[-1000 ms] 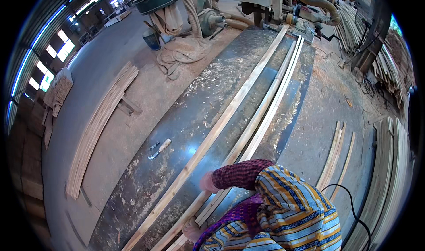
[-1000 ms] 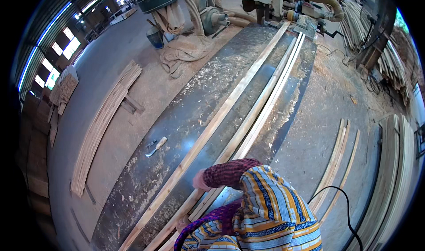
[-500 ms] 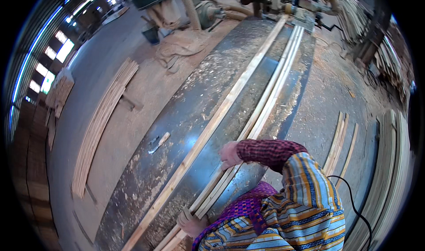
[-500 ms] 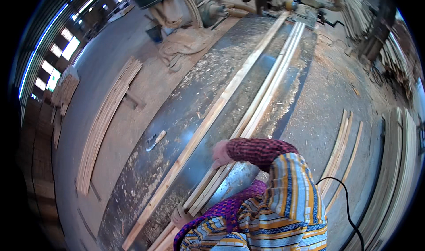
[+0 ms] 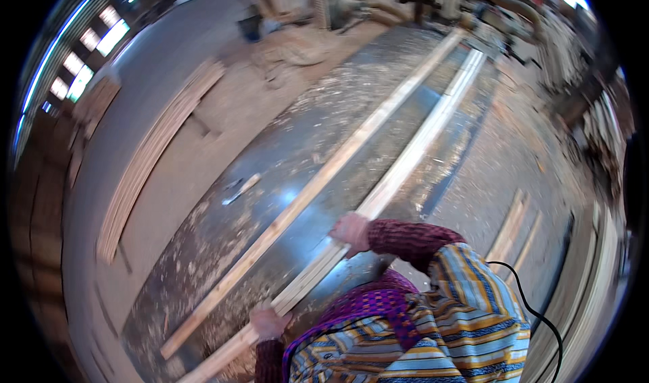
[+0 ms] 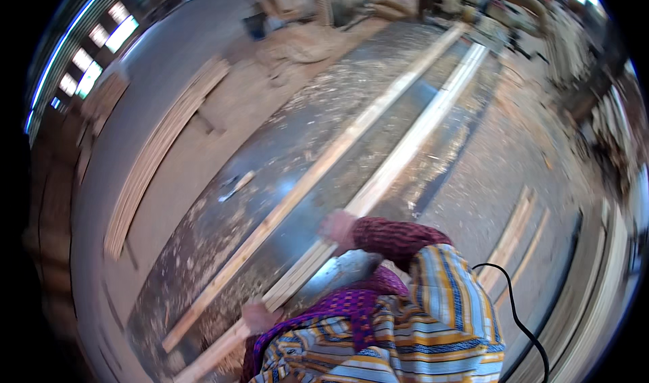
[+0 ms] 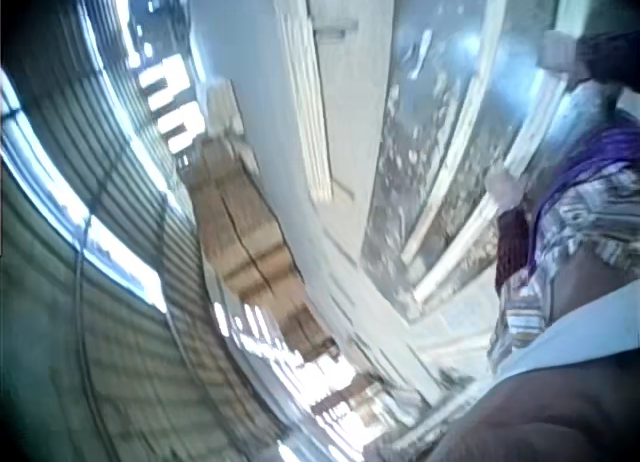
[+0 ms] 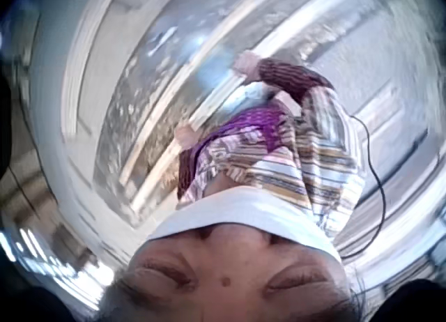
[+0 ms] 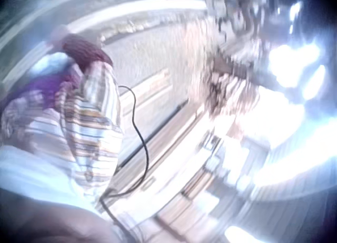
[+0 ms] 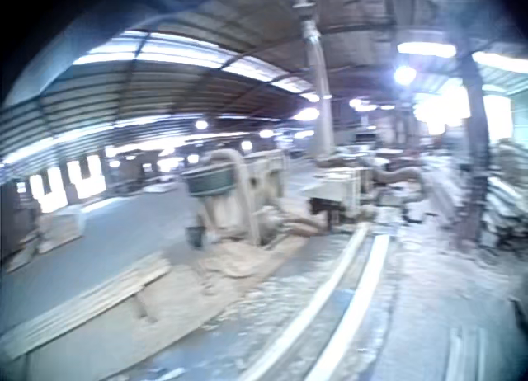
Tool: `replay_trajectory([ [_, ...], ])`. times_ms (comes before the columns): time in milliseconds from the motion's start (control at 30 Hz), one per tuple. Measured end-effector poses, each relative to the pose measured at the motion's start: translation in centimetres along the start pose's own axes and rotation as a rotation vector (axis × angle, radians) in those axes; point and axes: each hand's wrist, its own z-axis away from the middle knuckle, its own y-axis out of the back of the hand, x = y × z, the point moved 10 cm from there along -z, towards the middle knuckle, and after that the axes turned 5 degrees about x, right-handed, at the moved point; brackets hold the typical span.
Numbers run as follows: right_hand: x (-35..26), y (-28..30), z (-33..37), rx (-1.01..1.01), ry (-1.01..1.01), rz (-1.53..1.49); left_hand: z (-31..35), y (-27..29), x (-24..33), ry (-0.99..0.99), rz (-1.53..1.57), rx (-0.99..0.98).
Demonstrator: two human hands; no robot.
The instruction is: The person handles thin wood strips, placing them on a metal table, uses a hand tool to scrape the surface of a strip, and carries a group of strips across a factory floor to a large stack.
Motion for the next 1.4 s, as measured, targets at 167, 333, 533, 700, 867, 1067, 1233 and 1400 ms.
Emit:
replay_trajectory([
  [167,1.2,-1.4,1.0,-0.072,-0.060,0.017,-1.6,4.0,2.6,0.118,-0.092,0.040],
  [333,2.8,0.2,3.6,-0.016,-0.027,0.001,-1.0,6.0,7.2,0.183,-0.051,0.051],
  [533,2.9,1.1,2.9,-0.077,-0.095,0.019,-0.8,4.9,6.9,0.008,-0.072,0.450],
  [700,4.9,0.1,1.5,-0.116,-0.230,-0.026,-1.9,4.4,6.5,0.072,-0.094,0.384],
  [867,5.9,1.1,-0.8,-0.248,-0.361,-0.128,-0.8,8.0,8.9,0.044,-0.159,0.396],
  [1067,6.2,0.3,-1.7,-0.197,-0.345,-0.126,-1.0,9.0,9.1,0.072,-0.043,0.324],
  [1233,6.1,0.3,-1.5,-0.136,-0.316,-0.097,-1.2,9.3,9.0,0.047,0.012,0.355],
  [1400,4.2,0.6,1.5,0.023,-0.210,-0.015,0.1,6.4,7.8,-0.005,-0.005,0.558],
])
